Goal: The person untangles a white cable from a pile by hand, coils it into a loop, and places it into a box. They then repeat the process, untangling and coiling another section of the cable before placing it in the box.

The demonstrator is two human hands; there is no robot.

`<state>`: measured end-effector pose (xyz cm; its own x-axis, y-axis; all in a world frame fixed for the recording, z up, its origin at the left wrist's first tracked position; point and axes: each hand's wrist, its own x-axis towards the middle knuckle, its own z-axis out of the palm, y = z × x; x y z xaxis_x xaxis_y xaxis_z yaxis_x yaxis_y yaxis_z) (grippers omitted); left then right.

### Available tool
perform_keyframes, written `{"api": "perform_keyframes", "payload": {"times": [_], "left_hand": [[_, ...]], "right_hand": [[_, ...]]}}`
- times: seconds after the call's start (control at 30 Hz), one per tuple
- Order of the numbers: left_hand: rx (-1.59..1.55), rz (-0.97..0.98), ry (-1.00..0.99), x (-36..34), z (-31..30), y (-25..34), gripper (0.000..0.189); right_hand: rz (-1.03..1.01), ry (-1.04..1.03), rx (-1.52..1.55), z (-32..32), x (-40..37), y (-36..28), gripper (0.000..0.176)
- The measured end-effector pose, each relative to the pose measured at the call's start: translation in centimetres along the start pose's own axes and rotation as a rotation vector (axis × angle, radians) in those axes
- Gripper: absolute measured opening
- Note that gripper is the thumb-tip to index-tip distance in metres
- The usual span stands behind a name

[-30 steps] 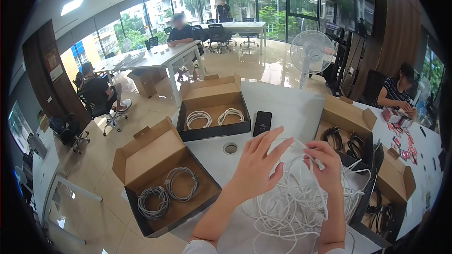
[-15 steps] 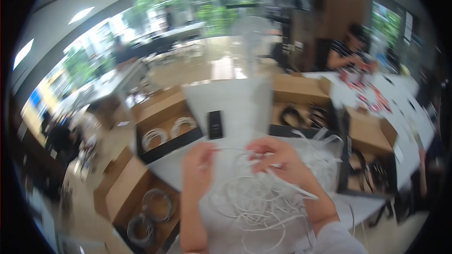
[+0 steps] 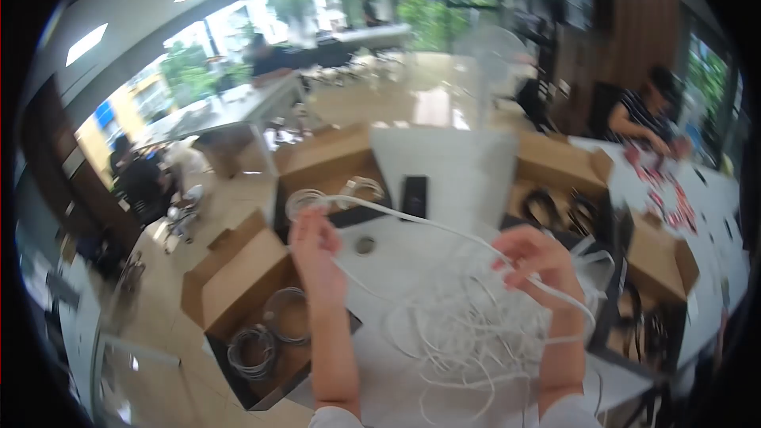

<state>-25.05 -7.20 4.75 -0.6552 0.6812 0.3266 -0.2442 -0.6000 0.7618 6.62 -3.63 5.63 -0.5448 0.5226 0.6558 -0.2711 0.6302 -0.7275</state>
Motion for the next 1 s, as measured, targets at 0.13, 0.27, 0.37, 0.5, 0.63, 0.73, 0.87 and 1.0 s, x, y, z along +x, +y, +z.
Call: {"api": "perform_keyframes", "payload": {"times": [0.13, 0.27, 0.37, 0.5, 0.63, 0.73, 0.87, 1.0], "left_hand": [[0.471, 0.224, -0.172, 0.2, -0.1, 0.9, 0.024], [1.056, 0.662, -0.240, -2.6, 1.9, 2.2, 0.058], [1.032, 0.692, -0.502, -4.8, 4.1, 3.8, 0.061], [0.969, 0.631, -0.938, -6.7, 5.0, 2.1, 0.062], [1.039, 0.354, -1.142, -6.5, 4.9, 1.0, 0.045], [0.883, 0.326, -1.071, -5.8, 4.5, 1.2, 0.022], [0.740, 0.231, -0.758, -4.8, 3.3, 0.7, 0.008], [0.718, 0.174, -0.483, -2.5, 1.2, -0.7, 0.021]], "right_hand": [[0.054, 0.121, 0.064, 0.0, 0.4, -0.2, 0.021], [0.083, 0.151, -0.034, 0.5, 0.6, 0.3, 0.024], [0.105, 0.035, -0.191, 2.0, 0.9, -0.3, 0.029], [0.169, -0.036, -0.119, 3.1, 0.8, 0.0, 0.032], [0.131, -0.035, -0.122, 3.2, 1.0, 0.1, 0.020], [0.105, -0.055, 0.003, 3.6, 1.0, 0.3, 0.020], [0.119, -0.036, 0.009, 2.9, 0.9, 0.3, 0.023], [0.159, -0.027, 0.042, 2.6, 0.7, -0.4, 0.027]]}}
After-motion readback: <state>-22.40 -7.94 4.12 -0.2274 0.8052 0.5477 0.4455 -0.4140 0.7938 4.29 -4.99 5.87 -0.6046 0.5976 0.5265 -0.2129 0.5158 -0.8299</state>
